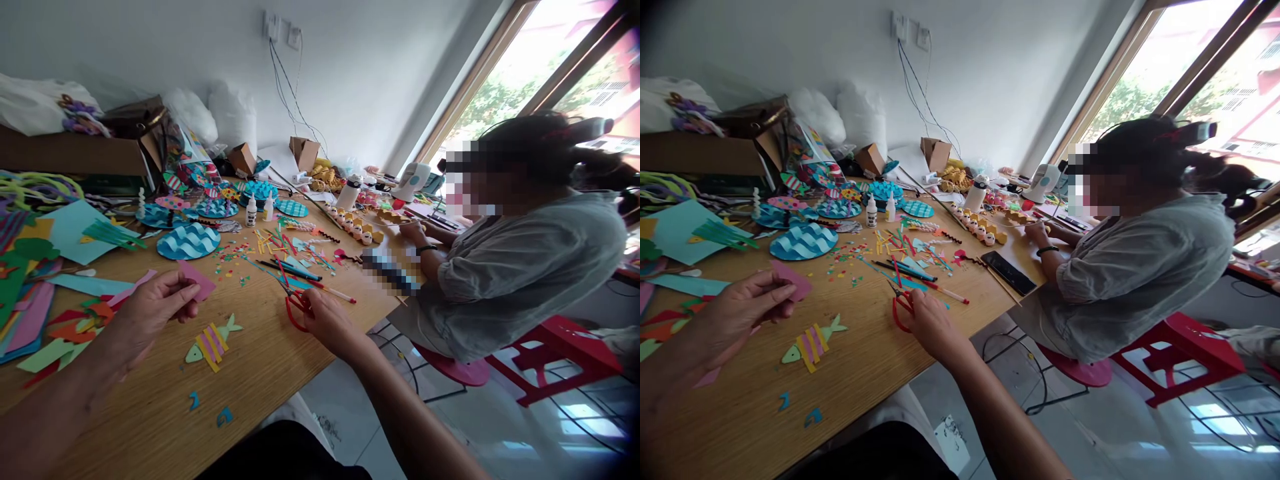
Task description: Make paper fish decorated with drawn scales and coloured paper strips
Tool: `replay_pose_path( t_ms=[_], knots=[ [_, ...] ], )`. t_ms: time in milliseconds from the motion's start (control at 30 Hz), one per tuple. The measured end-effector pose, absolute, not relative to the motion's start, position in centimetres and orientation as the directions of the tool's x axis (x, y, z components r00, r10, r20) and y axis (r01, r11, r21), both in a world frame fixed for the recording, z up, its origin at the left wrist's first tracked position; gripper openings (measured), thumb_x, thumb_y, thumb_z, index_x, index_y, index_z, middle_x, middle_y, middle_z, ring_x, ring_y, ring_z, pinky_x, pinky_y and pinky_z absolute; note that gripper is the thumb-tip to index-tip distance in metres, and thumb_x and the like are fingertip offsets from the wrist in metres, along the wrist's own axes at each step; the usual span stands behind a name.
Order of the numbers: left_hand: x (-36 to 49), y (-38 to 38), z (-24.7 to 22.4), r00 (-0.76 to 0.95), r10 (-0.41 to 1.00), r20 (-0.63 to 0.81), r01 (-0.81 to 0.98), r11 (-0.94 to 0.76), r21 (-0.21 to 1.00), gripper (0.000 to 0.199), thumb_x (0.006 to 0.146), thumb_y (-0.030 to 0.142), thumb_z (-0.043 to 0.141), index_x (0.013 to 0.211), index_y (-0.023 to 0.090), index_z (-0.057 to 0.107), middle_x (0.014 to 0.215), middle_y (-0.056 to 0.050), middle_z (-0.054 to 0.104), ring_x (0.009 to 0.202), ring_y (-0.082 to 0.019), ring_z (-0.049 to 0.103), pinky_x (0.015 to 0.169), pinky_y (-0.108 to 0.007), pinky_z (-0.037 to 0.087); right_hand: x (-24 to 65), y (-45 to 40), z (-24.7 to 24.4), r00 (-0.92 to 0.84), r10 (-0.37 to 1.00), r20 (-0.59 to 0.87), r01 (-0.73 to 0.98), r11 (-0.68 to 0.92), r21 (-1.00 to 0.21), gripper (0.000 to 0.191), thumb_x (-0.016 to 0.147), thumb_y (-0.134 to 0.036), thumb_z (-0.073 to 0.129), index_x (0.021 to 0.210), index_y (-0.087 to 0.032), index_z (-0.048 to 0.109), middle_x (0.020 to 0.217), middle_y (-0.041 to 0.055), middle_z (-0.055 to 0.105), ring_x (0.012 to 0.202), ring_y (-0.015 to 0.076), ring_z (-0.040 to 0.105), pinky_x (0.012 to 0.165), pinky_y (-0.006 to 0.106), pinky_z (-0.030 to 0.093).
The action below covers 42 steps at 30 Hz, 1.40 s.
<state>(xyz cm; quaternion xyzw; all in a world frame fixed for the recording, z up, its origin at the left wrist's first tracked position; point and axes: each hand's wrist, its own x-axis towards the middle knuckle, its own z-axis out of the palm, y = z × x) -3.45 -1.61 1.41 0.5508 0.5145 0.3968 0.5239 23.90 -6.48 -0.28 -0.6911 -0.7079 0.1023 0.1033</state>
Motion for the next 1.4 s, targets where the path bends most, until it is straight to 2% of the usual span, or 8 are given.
replay_pose_path(
  t_ms=[100,167,267,433,533,767,1000,1400],
  knots=[
    [-3.0,-1.5,1.5,0.161,0.982,-0.098,0.116,0.08,0.99,0.024,0.064,0.035,0.068,0.078,0.018,0.058,0.065,0.005,0.059,0.059,-0.009,0.051,0.053,-0.019,0.038,24.0,-6.8,0.0,0.011,1.0,0.026,0.914,0.001,-0.405,0.014,0.077,-0.021,0.053,0.089,-0.017,0.058,0.082,0.0046,0.063,0.072,0.0143,0.052,0.06,0.023,0.03],
    [-2.4,-1.4,1.5,0.178,0.98,-0.09,0.098,0.073,0.993,0.023,0.062,0.033,0.069,0.077,0.018,0.059,0.067,0.004,0.06,0.062,-0.01,0.051,0.055,-0.019,0.039,23.8,-6.9,0.4,0.005,1.0,0.021,0.883,0.005,-0.469,0.007,0.075,-0.023,0.055,0.078,-0.017,0.058,0.07,0.0014,0.059,0.063,0.0117,0.047,0.057,0.022,0.029],
    [-1.5,-1.4,1.5,0.205,0.974,-0.093,0.064,0.082,0.995,0.022,0.063,0.032,0.069,0.077,0.018,0.061,0.07,0.003,0.061,0.064,-0.01,0.052,0.057,-0.02,0.041,23.1,-7.3,0.7,-0.027,1.0,0.014,0.804,0.03,-0.594,0.014,0.075,-0.026,0.056,0.065,-0.017,0.054,0.058,-0.002,0.051,0.054,0.0093,0.039,0.053,0.022,0.027],
    [0.3,-1.4,1.5,0.218,0.97,-0.107,0.03,0.103,0.994,0.027,0.058,0.036,0.07,0.074,0.017,0.06,0.067,0.003,0.058,0.058,-0.009,0.049,0.053,-0.02,0.041,21.5,-8.0,0.2,-0.146,0.989,0.026,0.613,0.111,-0.782,0.015,0.073,-0.032,0.061,0.074,-0.018,0.054,0.061,-0.0041,0.048,0.055,0.0083,0.038,0.051,0.021,0.028],
    [1.1,-1.4,1.8,0.224,0.97,-0.095,0.026,0.092,0.995,0.029,0.056,0.035,0.069,0.075,0.016,0.06,0.069,0.002,0.058,0.057,-0.009,0.049,0.053,-0.021,0.041,20.9,-8.3,0.3,-0.192,0.98,0.044,0.585,0.15,-0.797,0.022,0.074,-0.038,0.059,0.077,-0.017,0.053,0.064,-0.0041,0.046,0.058,0.0081,0.038,0.053,0.021,0.029],
    [1.4,-1.4,2.0,0.305,0.943,-0.132,0.001,0.138,0.99,0.029,0.059,0.034,0.07,0.081,0.017,0.062,0.081,0.001,0.062,0.07,-0.011,0.056,0.064,-0.024,0.046,20.9,-7.9,0.7,-0.184,0.983,0.007,0.612,0.12,-0.782,0.03,0.08,-0.044,0.05,0.068,-0.017,0.05,0.059,-0.0047,0.042,0.054,0.0071,0.034,0.049,0.021,0.025],
    [2.0,-1.5,2.2,0.362,0.921,-0.145,0.032,0.143,0.989,0.028,0.06,0.036,0.068,0.08,0.016,0.061,0.081,-0.001,0.062,0.072,-0.014,0.061,0.066,-0.028,0.05,20.5,-7.4,0.9,-0.212,0.976,-0.051,0.619,0.094,-0.78,0.034,0.081,-0.047,0.048,0.067,-0.016,0.054,0.056,-0.0045,0.041,0.051,0.0069,0.034,0.047,0.021,0.024],
    [2.1,-1.7,2.5,0.404,0.893,-0.198,0.038,0.2,0.979,0.022,0.061,0.031,0.066,0.076,0.016,0.06,0.077,-0.001,0.063,0.071,-0.013,0.062,0.064,-0.025,0.049,20.1,-6.8,1.2,-0.197,0.977,-0.075,0.647,0.072,-0.759,0.036,0.08,-0.048,0.047,0.064,-0.017,0.052,0.055,-0.0036,0.043,0.051,0.0072,0.036,0.047,0.021,0.024]
  ],
)
